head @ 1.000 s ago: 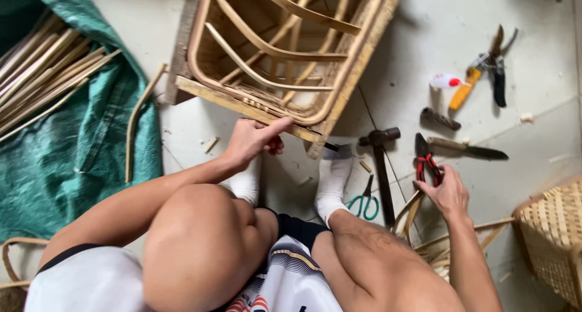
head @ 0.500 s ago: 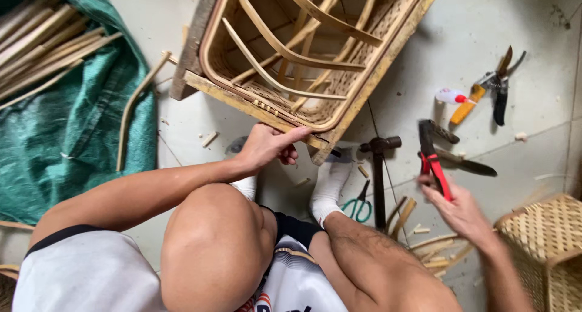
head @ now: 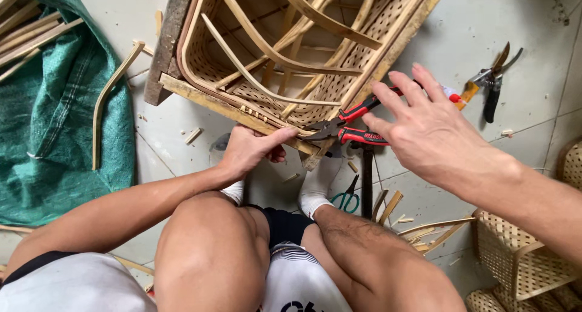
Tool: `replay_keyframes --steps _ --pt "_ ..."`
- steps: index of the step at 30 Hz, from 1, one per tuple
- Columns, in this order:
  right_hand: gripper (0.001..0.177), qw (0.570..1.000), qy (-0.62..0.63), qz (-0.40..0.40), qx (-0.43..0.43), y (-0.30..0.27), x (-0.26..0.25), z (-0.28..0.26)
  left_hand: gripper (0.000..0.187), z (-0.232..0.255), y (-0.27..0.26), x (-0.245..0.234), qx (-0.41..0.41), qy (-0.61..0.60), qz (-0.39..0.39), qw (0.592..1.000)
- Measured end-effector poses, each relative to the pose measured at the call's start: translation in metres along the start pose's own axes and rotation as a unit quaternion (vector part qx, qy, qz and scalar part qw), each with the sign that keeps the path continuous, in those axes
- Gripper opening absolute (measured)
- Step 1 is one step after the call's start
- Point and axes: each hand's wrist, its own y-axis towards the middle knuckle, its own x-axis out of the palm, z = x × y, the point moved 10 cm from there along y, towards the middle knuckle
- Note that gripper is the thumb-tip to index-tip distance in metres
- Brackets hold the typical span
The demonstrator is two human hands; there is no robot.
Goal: The person is assembling a rectangular woven basket. They insert thin wooden strips into the basket frame, secure them with a hammer, and apply glue to the joints.
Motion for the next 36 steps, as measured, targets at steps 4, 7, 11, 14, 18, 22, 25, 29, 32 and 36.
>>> replay_keyframes --steps 4,7,11,14,18,22,25,29,32,36 --pt "0.046 0.999 -0.001 -0.018 -0.040 0.018 -0.009 -0.003 0.033 0.008 0.001 0.003 0.026 0.007 -0.005 1.000" --pt "0.027 0.994 -0.014 -0.099 -0.046 0.028 0.000 0.002 0.031 0.012 -0.001 0.003 0.046 0.014 -0.002 0.999" --pt "0.016 0.988 -0.071 -0.120 -0.068 0.029 -0.010 -0.010 0.029 0.015 -0.002 0.003 0.054 0.027 0.011 0.998" --pt "0.016 0.974 -0.136 -0.168 -0.068 0.026 -0.012 -0.017 0.028 0.018 -0.001 0.002 0.065 0.020 0.013 0.998" --pt "0.016 0.972 -0.153 -0.170 -0.057 0.018 -0.007 -0.027 0.030 0.005 -0.002 0.002 0.066 0.037 0.014 0.997" --pt "0.032 0.983 -0.175 0.052 -0.034 0.008 -0.039 -0.020 0.034 0.013 0.002 -0.001 0.074 0.021 -0.024 0.997" --pt "0.060 0.987 -0.096 0.109 0.069 -0.040 -0.031 0.016 0.042 0.016 -0.001 -0.024 0.072 0.015 -0.004 0.997" --pt "0.036 0.929 0.216 0.100 0.285 -0.116 0.056 0.042 0.050 0.023 -0.003 -0.080 0.096 -0.007 0.097 0.991" --pt "0.032 0.866 0.335 0.194 0.318 -0.148 0.112 0.022 0.043 0.035 -0.005 -0.090 0.150 0.008 0.118 0.982" --pt "0.029 0.737 0.537 0.208 0.354 -0.143 0.203 -0.009 0.047 0.045 -0.014 -0.085 0.139 0.124 0.140 0.973"
